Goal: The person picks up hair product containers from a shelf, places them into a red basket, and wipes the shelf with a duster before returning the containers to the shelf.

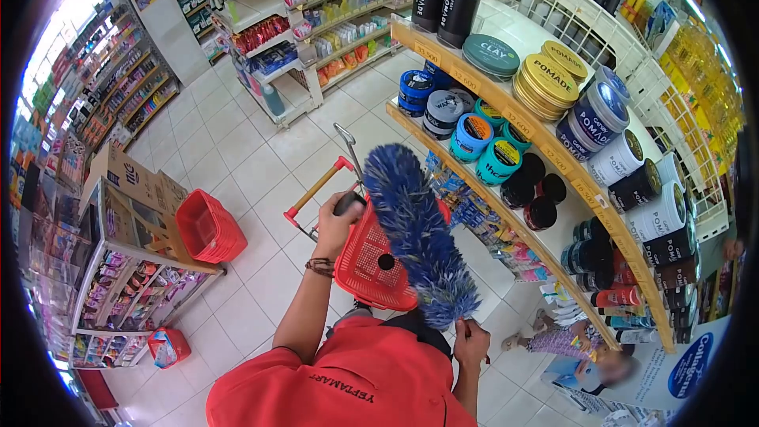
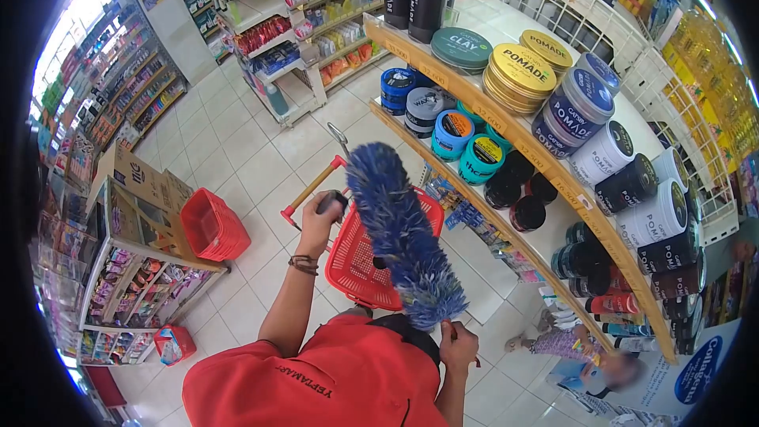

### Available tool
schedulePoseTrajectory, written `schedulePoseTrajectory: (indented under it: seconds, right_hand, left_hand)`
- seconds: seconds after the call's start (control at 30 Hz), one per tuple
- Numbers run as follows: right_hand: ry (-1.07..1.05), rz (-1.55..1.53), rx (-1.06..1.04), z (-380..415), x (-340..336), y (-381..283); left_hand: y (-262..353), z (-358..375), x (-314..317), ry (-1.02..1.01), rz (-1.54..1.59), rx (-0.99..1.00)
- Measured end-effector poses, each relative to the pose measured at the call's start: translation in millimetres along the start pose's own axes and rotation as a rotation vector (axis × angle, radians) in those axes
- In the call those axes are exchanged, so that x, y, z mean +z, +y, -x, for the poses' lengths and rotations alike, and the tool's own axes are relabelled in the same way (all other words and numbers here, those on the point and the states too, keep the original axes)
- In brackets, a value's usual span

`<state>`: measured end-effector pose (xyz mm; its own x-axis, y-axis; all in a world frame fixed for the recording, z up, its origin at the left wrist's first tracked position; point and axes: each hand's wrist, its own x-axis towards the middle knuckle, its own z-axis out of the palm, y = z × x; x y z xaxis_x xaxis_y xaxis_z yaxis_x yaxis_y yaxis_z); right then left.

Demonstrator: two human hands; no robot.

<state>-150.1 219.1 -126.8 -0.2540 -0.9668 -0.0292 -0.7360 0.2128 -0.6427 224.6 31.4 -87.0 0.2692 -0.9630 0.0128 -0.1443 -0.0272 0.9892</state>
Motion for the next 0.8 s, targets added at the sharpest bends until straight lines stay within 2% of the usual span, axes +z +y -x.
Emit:
schedulePoseTrajectory:
  seconds: [0.07, 0.1, 0.2, 0.23, 0.33, 0.4, 0.47, 0.5, 0.57, 0.67, 0.7, 0.77, 0.8]
  right_hand:
    - [-0.031, -0.074, -0.027, 2.4, 6.8, -1.4]
    - [-0.062, -0.148, -0.060, 3.2, 10.7, -1.5]
    - [-0.140, -0.060, -0.012, -6.1, 23.4, -4.3]
    - [-0.165, 0.058, 0.098, -10.1, 21.5, -9.7]
    - [-0.095, 0.233, 0.126, -13.3, 17.6, -3.3]
    - [-0.109, 0.179, 0.144, -12.6, 11.9, 5.5]
    - [-0.189, -0.019, 0.102, -10.9, 8.5, 16.9]
    - [-0.182, -0.022, 0.111, -11.9, 6.7, 16.7]
    - [-0.234, -0.088, -0.034, -19.2, 4.3, 12.5]
    - [-0.269, -0.053, 0.087, -28.8, 16.9, 15.9]
    - [-0.270, -0.059, 0.079, -31.2, 19.3, 17.4]
    - [-0.188, 0.261, 0.161, -31.8, 25.7, 21.8]
    - [-0.191, 0.254, 0.151, -30.3, 27.2, 25.0]
  left_hand:
    - [-3.4, -7.4, 6.6, 0.023, 0.814, -0.404]
    - [10.5, -6.7, 15.6, 0.037, 0.908, -0.417]
    - [30.7, -0.9, 22.3, -0.004, 0.971, -0.449]
    - [14.7, 0.1, 11.2, -0.133, 0.956, -0.393]
    - [16.6, -0.6, 12.3, -0.096, 0.964, -0.428]
    - [12.4, -5.3, 8.5, -0.100, 0.971, -0.421]
    - [14.0, -7.6, 8.4, -0.091, 1.027, -0.490]
    - [31.4, -6.4, 15.8, -0.101, 1.023, -0.494]
    - [81.1, -3.7, 32.3, 0.092, 1.043, -0.570]
    - [69.4, -7.3, 33.7, 0.080, 1.036, -0.518]
    - [31.8, -10.8, 16.2, -0.160, 1.063, -0.444]
    - [41.3, -12.8, 15.6, -0.137, 1.031, -0.434]
    - [49.1, -12.3, 15.8, -0.119, 1.003, -0.436]
